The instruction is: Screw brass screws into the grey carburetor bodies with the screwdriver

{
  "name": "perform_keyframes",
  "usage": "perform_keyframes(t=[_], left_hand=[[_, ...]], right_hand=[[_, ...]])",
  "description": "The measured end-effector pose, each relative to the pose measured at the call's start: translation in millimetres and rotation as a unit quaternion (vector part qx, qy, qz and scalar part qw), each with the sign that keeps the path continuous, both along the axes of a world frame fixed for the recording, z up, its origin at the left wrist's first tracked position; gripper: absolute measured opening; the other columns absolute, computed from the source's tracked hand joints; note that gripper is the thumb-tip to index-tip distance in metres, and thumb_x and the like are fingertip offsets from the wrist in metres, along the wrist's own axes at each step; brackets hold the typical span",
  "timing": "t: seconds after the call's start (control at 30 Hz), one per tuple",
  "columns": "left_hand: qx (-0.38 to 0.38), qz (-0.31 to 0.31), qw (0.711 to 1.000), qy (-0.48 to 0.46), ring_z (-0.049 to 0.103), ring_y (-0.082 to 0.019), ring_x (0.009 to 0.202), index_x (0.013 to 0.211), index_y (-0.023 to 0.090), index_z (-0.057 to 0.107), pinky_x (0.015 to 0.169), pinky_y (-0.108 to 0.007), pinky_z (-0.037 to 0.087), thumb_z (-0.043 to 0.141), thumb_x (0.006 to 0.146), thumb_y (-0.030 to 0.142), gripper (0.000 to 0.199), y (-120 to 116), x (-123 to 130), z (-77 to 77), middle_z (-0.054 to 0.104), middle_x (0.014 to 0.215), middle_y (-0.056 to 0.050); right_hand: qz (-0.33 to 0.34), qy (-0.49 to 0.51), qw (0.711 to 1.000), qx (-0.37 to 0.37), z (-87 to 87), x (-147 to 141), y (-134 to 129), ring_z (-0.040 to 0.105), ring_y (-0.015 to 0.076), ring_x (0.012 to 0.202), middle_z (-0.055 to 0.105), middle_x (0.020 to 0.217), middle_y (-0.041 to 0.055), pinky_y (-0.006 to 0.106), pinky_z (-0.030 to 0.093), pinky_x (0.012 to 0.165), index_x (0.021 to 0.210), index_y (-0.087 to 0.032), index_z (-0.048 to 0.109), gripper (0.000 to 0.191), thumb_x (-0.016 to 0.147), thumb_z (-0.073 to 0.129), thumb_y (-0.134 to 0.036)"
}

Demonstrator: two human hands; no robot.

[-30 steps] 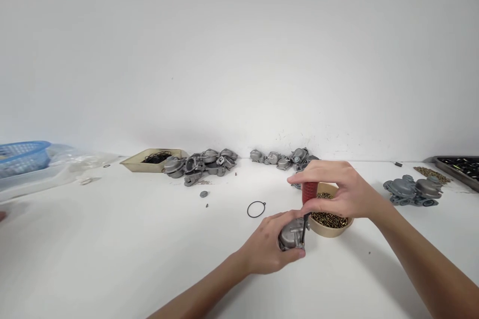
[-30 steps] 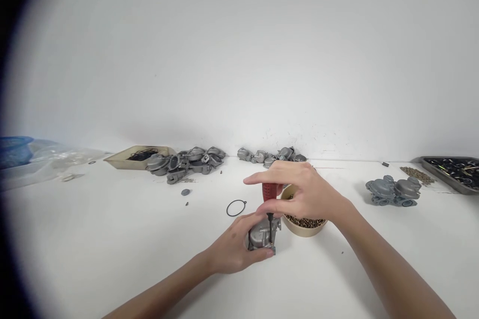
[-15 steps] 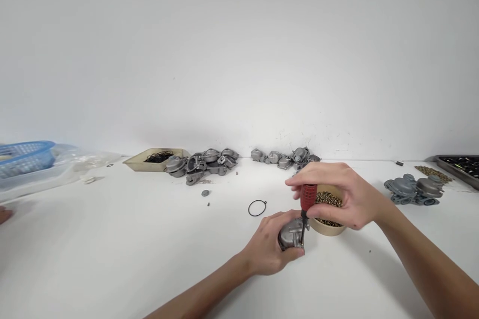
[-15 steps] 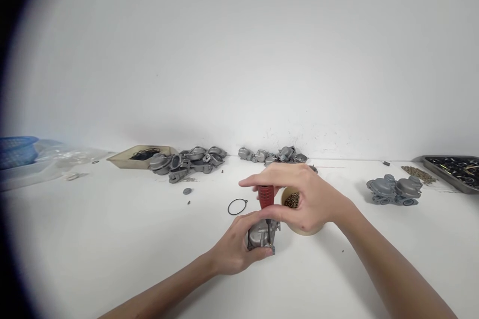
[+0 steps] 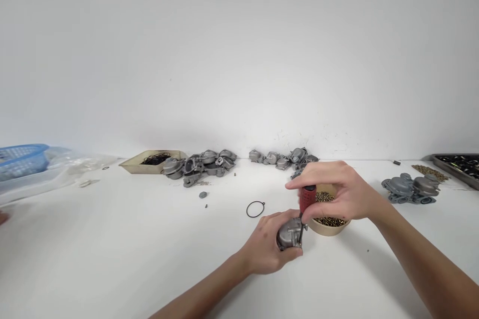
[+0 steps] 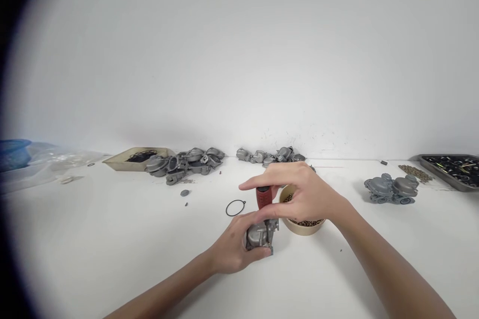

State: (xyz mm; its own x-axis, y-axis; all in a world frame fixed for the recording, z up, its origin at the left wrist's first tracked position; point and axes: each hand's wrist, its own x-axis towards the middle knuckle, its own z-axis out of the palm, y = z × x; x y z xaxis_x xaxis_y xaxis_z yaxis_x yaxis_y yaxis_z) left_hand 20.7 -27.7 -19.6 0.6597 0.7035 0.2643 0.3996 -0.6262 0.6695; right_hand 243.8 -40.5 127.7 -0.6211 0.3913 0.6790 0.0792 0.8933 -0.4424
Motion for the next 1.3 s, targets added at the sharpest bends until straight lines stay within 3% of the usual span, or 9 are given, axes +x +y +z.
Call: perform_keyframes(t=[0.1, 0.2, 0.4, 0.57, 0.77, 0.93, 1.0, 1.13, 1.3], left_hand=[[0.001, -0.004, 1.000, 0.006, 0.067, -0.034, 0.117, 0.142, 0.027, 0.054, 0.112, -0.051, 0.048, 0.076, 0.083, 0.051, 0.067, -0.1, 0.2, 1.9, 0.073, 0.129, -0.007], [0.001, -0.008, 1.000, 0.002, 0.067, -0.033, 0.119, 0.142, 0.028, 0.054, 0.111, -0.049, 0.049, 0.074, 0.084, 0.052, 0.066, -0.9, 0.5, 5.3, 0.073, 0.130, -0.006], [0.008, -0.008, 1.000, -0.001, 0.065, -0.035, 0.123, 0.141, 0.026, 0.055, 0.112, -0.049, 0.048, 0.076, 0.084, 0.054, 0.067, -0.5, -1.6, 2.5, 0.070, 0.136, -0.009], [0.010, -0.008, 1.000, -0.001, 0.067, -0.034, 0.120, 0.142, 0.027, 0.054, 0.110, -0.049, 0.050, 0.076, 0.083, 0.052, 0.067, -0.4, -0.7, 4.5, 0.072, 0.130, -0.008], [0.019, -0.008, 1.000, -0.012, 0.068, -0.034, 0.118, 0.138, 0.027, 0.058, 0.109, -0.047, 0.052, 0.076, 0.083, 0.050, 0.063, -0.8, 0.8, 5.9, 0.073, 0.131, -0.008], [0.021, -0.012, 1.000, 0.003, 0.068, -0.034, 0.118, 0.140, 0.026, 0.056, 0.110, -0.049, 0.050, 0.075, 0.085, 0.052, 0.064, -0.3, -0.9, 5.4, 0.072, 0.130, -0.009], [0.017, -0.017, 1.000, 0.002, 0.068, -0.033, 0.118, 0.141, 0.026, 0.055, 0.110, -0.049, 0.050, 0.074, 0.085, 0.052, 0.065, 0.3, -0.9, 5.3, 0.073, 0.129, -0.009], [0.018, -0.027, 0.999, -0.022, 0.068, -0.033, 0.119, 0.140, 0.027, 0.055, 0.108, -0.046, 0.051, 0.073, 0.084, 0.052, 0.063, 1.1, 0.5, 4.6, 0.072, 0.131, -0.008], [0.012, -0.023, 1.000, -0.005, 0.069, -0.032, 0.116, 0.137, 0.025, 0.057, 0.109, -0.047, 0.051, 0.071, 0.086, 0.054, 0.060, 0.2, 0.3, 8.5, 0.074, 0.127, -0.008]], right_hand=[[-0.019, 0.007, 0.999, 0.027, 2.4, 0.0, -1.2, 0.065, 0.0153, 0.082, 0.073, 0.088, 0.0046, 0.030, 0.056, 0.074, 0.124, -0.019, 0.074, 0.030, 0.095, 0.077, -0.026], [0.038, -0.005, 0.998, -0.054, 5.0, 0.3, -3.1, 0.071, 0.0194, 0.097, 0.075, 0.111, 0.0121, 0.035, 0.061, 0.081, 0.137, -0.017, 0.067, 0.034, 0.104, 0.058, -0.020], [-0.047, 0.027, 0.998, 0.009, 2.5, -1.0, 0.7, 0.068, 0.0157, 0.082, 0.074, 0.091, 0.0043, 0.030, 0.060, 0.073, 0.119, -0.023, 0.076, 0.027, 0.093, 0.077, -0.017], [0.048, -0.014, 0.995, -0.090, 6.1, 1.7, -1.7, 0.073, 0.0195, 0.097, 0.075, 0.110, 0.0113, 0.035, 0.063, 0.082, 0.129, -0.018, 0.071, 0.028, 0.103, 0.061, -0.018], [-0.069, 0.011, 0.996, 0.050, 2.2, -0.7, 1.2, 0.067, 0.0155, 0.076, 0.073, 0.081, 0.0025, 0.029, 0.059, 0.069, 0.113, -0.020, 0.076, 0.029, 0.087, 0.086, -0.027], [0.029, -0.004, 0.993, -0.110, 2.1, 3.6, 0.3, 0.074, 0.0188, 0.097, 0.069, 0.129, 0.0142, 0.034, 0.066, 0.079, 0.134, -0.020, 0.070, 0.032, 0.104, 0.060, -0.023], [0.062, -0.001, 0.987, -0.146, 2.3, 5.6, 2.0, 0.075, 0.0209, 0.098, 0.076, 0.114, 0.0131, 0.035, 0.066, 0.081, 0.132, -0.018, 0.071, 0.032, 0.101, 0.066, -0.021], [-0.034, 0.026, 0.999, -0.006, 0.2, 2.8, 6.0, 0.069, 0.0148, 0.076, 0.074, 0.083, 0.0030, 0.028, 0.061, 0.070, 0.118, -0.023, 0.078, 0.032, 0.087, 0.086, -0.024], [0.022, -0.009, 0.996, -0.091, 1.4, 1.3, 1.5, 0.072, 0.0193, 0.100, 0.071, 0.119, 0.0125, 0.033, 0.064, 0.078, 0.135, -0.021, 0.068, 0.035, 0.101, 0.062, -0.017]])
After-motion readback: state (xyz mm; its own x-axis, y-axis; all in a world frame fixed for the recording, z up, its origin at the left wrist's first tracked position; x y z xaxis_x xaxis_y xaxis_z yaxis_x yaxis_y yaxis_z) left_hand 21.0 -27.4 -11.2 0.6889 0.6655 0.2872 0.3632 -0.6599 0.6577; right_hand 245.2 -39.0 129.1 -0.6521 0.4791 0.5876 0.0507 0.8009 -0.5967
